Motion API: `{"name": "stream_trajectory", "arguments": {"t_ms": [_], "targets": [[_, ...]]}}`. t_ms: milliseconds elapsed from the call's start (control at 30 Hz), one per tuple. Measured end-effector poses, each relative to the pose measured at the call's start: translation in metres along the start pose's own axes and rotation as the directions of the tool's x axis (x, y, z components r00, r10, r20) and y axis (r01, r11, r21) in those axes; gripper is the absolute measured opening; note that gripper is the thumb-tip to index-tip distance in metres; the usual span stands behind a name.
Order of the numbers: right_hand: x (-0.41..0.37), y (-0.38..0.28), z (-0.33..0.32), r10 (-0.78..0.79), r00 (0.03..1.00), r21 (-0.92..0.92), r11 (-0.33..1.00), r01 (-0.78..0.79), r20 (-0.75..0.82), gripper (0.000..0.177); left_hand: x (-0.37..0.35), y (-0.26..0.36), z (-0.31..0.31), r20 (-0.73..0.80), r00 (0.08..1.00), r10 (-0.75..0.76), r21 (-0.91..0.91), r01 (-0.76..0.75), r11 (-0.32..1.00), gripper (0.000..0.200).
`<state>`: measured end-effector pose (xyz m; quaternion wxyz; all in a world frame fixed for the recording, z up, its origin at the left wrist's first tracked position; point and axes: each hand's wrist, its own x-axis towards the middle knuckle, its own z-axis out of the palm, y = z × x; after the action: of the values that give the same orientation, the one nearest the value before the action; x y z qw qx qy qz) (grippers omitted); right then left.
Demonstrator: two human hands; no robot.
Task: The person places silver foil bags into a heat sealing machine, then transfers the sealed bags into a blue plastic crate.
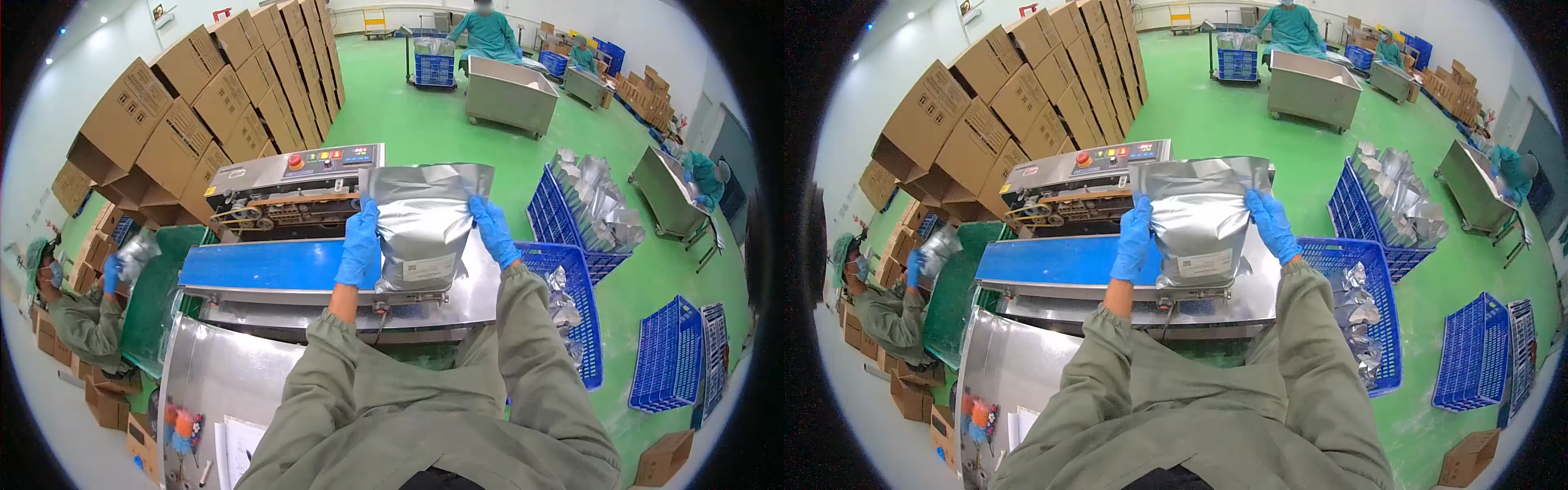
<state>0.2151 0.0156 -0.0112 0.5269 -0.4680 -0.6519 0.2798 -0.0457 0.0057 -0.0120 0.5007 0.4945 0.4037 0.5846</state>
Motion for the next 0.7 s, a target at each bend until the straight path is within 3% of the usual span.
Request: {"name": "stream_trajectory", "arguments": {"t_ms": [33,67,100,167,233,333,367,433,467,533,633,700], "targets": [[0.003,0.020,0.006,-0.014,1.000,0.045,0.999,0.015,-0.026,0.036,0.012,-0.020,-0.003,0.006,1.000,-0.015,-0.275,0.016,0.961,0.040],[0.009,0.051,0.012,-0.068,0.991,0.008,0.998,0.069,-0.115,0.039,0.029,-0.043,-0.014,0.053,0.997,-0.063,-0.263,0.074,0.962,0.038],[0.009,0.038,0.011,-0.069,0.991,0.013,0.997,0.071,-0.114,0.039,0.037,-0.044,-0.012,0.049,0.997,-0.061,-0.259,0.071,0.963,0.038],[0.006,0.009,0.005,0.141,0.990,0.204,0.969,-0.140,0.011,0.039,0.049,-0.049,-0.003,0.086,0.952,-0.293,-0.444,0.300,0.844,0.031],[0.001,0.012,0.001,0.191,0.980,0.159,0.967,-0.197,0.055,0.037,0.055,-0.063,-0.005,0.112,0.936,-0.335,-0.365,0.352,0.862,0.027],[-0.005,0.039,0.004,0.407,0.899,0.150,0.890,-0.430,0.165,0.037,0.045,-0.082,-0.022,0.036,0.922,-0.386,-0.246,0.382,0.891,0.027],[-0.008,0.037,0.010,0.413,0.896,0.152,0.886,-0.437,0.164,0.037,0.041,-0.087,-0.027,0.005,0.914,-0.406,-0.180,0.401,0.898,0.028],[-0.014,0.029,0.029,0.296,0.951,0.166,0.937,-0.307,0.088,0.041,0.038,-0.092,-0.035,-0.027,0.900,-0.435,-0.110,0.430,0.896,0.029],[-0.007,0.036,0.034,0.367,0.913,0.184,0.899,-0.397,0.177,0.042,0.039,-0.089,-0.038,-0.120,0.906,-0.406,-0.041,0.404,0.914,0.031],[0.002,0.043,0.049,0.358,0.913,0.175,0.903,-0.392,0.198,0.042,0.039,-0.076,-0.051,-0.236,0.894,-0.380,0.110,0.413,0.904,0.033],[0.010,0.053,0.069,0.235,0.945,0.100,0.960,-0.262,0.226,0.038,0.052,-0.088,-0.078,-0.203,0.889,-0.411,0.043,0.427,0.903,0.037],[0.010,0.055,0.086,0.378,0.899,0.211,0.881,-0.423,0.222,0.035,0.051,-0.080,-0.091,-0.170,0.909,-0.380,0.079,0.397,0.915,0.038]]}}
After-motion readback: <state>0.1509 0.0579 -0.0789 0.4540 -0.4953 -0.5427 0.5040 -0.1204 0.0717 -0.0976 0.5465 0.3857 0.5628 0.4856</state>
